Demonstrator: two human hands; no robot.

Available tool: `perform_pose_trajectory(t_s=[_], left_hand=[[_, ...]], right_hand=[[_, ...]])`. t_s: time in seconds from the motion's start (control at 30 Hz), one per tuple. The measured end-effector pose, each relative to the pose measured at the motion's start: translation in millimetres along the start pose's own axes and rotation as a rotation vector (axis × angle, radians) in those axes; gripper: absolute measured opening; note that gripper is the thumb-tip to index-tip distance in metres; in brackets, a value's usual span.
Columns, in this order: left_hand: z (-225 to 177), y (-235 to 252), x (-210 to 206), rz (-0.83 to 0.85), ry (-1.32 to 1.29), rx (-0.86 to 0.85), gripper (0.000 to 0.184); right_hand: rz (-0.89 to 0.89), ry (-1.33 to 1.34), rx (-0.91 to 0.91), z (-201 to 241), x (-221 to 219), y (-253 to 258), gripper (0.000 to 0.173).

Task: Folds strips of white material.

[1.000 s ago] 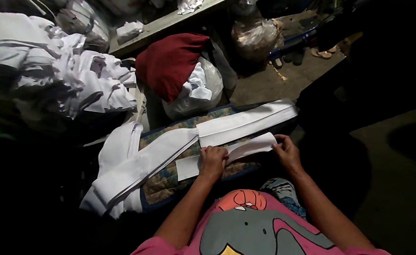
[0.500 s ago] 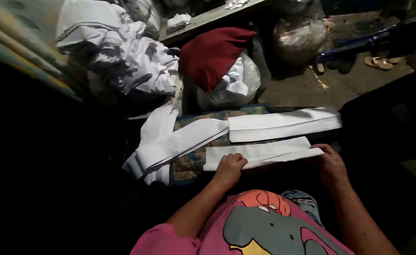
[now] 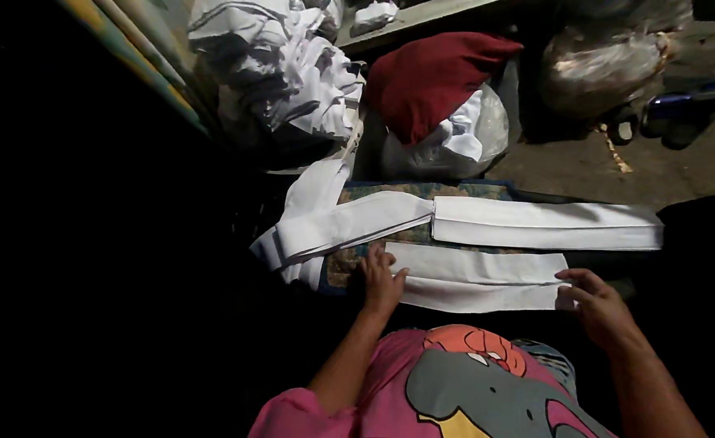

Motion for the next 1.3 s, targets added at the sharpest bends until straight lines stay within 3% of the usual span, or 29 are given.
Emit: perform_pose_trajectory(t_s=[0.1, 0.13, 0.23, 0.33, 0.5, 0.7, 0.77, 0.87, 0.93, 1.1, 1.23, 1.3], left_hand=[[6.7, 4.6, 10.5, 0.020, -0.023, 0.120, 0.073], [7.0, 5.3, 10.8, 0.050, -0.031, 0.137, 0.075], [3.1, 6.4, 5.2, 0.191, -0.013, 0.124, 0.056], [-2.3, 3.3, 2.3, 0.243, -0.007, 0.080, 0.050], [-21.5, -9.7, 20.1, -0.020, -0.376, -0.138, 0.049], [-82.0, 13.0, 63.7, -0.300, -0.440, -0.235, 0.041], [-98.7, 32.7, 63.7, -0.390, -0.470, -0.266, 0.037], [-123.8, 67.7, 44.6, -0.393, -0.513, -0.335, 0.038], [-137.1, 90.2, 22.6, -0.342, -0.496, -0.343, 0.041], [-144.4, 121.8, -30.2, -0.079, -0.214, -0.163, 0.060], [-137.1, 122.6, -36.8, 0.060, -0.158, -0.090, 0.072], [-138.6, 119.2, -34.5, 0.175, -0.183, -0.155, 0.069]], right_hand=[[0.085, 0.076, 0.148, 24.1, 6.6, -0.1, 0.026], [0.108, 0.072, 0.158, 28.6, 9.4, 0.2, 0.027], [0.133, -0.028, 0.037, 20.9, 18.5, 4.0, 0.029], [0.100, -0.133, -0.104, -1.5, 22.1, 8.4, 0.024], [0.141, -0.225, -0.165, -3.3, 11.5, 7.6, 0.026], [0.118, -0.066, 0.130, 68.1, 47.2, 19.5, 0.021], [0.049, -0.043, 0.229, 90.8, 69.0, 31.7, 0.019], [-0.030, -0.087, 0.291, 110.0, 93.3, 56.6, 0.022], [-0.096, -0.141, 0.284, 112.5, 103.5, 74.4, 0.022], [-0.144, -0.461, 0.146, 83.9, 118.5, 122.6, 0.026], [-0.134, -0.575, 0.069, 72.7, 121.7, 127.8, 0.028], [-0.116, -0.600, 0.046, 74.7, 119.8, 123.6, 0.032]])
Point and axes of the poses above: each hand's wrist, its own y-axis towards the middle knuckle, its own x-axis out of the back of the hand, z = x × y, the point moved 7 cm from there along y, towards the middle knuckle, and after that the axes turned 10 degrees about y, right-handed, at the moved point
